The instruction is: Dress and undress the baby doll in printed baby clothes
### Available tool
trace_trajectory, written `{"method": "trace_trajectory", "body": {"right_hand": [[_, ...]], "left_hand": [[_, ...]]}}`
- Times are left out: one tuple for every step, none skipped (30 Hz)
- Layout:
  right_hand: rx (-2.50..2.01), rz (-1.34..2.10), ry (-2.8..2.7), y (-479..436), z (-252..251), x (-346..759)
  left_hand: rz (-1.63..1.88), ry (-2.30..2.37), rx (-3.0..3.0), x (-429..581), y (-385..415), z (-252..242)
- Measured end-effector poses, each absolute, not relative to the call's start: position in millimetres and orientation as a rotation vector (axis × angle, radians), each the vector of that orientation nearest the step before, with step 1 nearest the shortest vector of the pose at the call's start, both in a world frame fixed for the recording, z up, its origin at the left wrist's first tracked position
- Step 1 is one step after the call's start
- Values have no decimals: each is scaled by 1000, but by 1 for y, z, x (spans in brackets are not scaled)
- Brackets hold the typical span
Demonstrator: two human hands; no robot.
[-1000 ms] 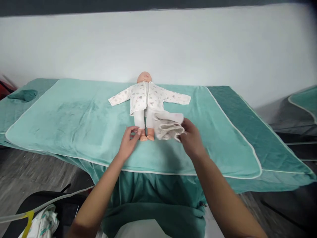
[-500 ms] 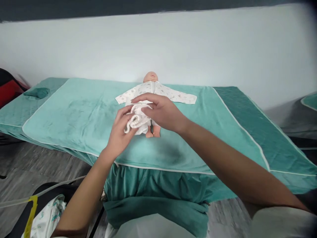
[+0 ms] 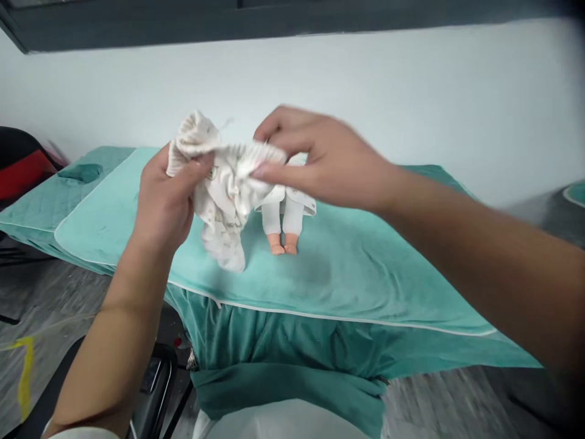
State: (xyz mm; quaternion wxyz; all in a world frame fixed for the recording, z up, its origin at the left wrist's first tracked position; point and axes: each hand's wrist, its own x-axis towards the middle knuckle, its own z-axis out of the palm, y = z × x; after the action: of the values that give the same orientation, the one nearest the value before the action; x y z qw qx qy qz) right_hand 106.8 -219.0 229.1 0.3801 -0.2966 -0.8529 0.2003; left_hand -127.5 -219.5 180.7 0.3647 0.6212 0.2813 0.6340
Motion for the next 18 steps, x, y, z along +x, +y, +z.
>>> {"method": "trace_trajectory", "body": {"right_hand": [[-745, 534, -2093, -222, 236, 107], [-719, 570, -2009, -226, 242, 106], [-687, 621, -1937, -228, 246, 105], [-652, 676, -1879, -230, 250, 103], [-633, 725, -1833, -232, 251, 101], [-636, 757, -1794, -233, 252, 99], [-659, 768, -1763, -234, 251, 96], [-695, 767, -1739, -234, 249, 94], [-728, 766, -1722, -234, 248, 93], [-754, 771, -1709, -234, 246, 91], [-770, 788, -1702, -233, 244, 91], [-775, 814, -1696, -232, 242, 91], [-774, 840, -1689, -230, 241, 92], [-766, 861, -1684, -228, 239, 94], [-748, 873, -1683, -226, 238, 97], [-720, 874, -1687, -224, 237, 100], [-690, 876, -1711, -222, 235, 103], [-676, 892, -1761, -220, 233, 107]], "left_hand": [[1597, 690, 1561, -128, -219, 187], [1581, 668, 1534, -130, -218, 192], [1576, 658, 1517, -131, -215, 197], [1572, 660, 1508, -132, -213, 202], [1572, 668, 1503, -133, -210, 205], [1561, 676, 1509, -133, -209, 208], [1538, 676, 1523, -133, -208, 210], [1518, 658, 1545, -132, -208, 211], [1498, 630, 1584, -130, -210, 213], [1465, 603, 1639, -128, -213, 214], [1393, 597, 1709, -125, -218, 215], [1265, 619, 1795, -123, -223, 216], [1107, 666, 1884, -120, -228, 217], [956, 726, 1959, -118, -232, 217], [859, 783, 2011, -117, -234, 217], [856, 820, 2034, -117, -235, 216], [943, 834, 2024, -116, -233, 214], [1094, 828, 1973, -116, -230, 212]]}}
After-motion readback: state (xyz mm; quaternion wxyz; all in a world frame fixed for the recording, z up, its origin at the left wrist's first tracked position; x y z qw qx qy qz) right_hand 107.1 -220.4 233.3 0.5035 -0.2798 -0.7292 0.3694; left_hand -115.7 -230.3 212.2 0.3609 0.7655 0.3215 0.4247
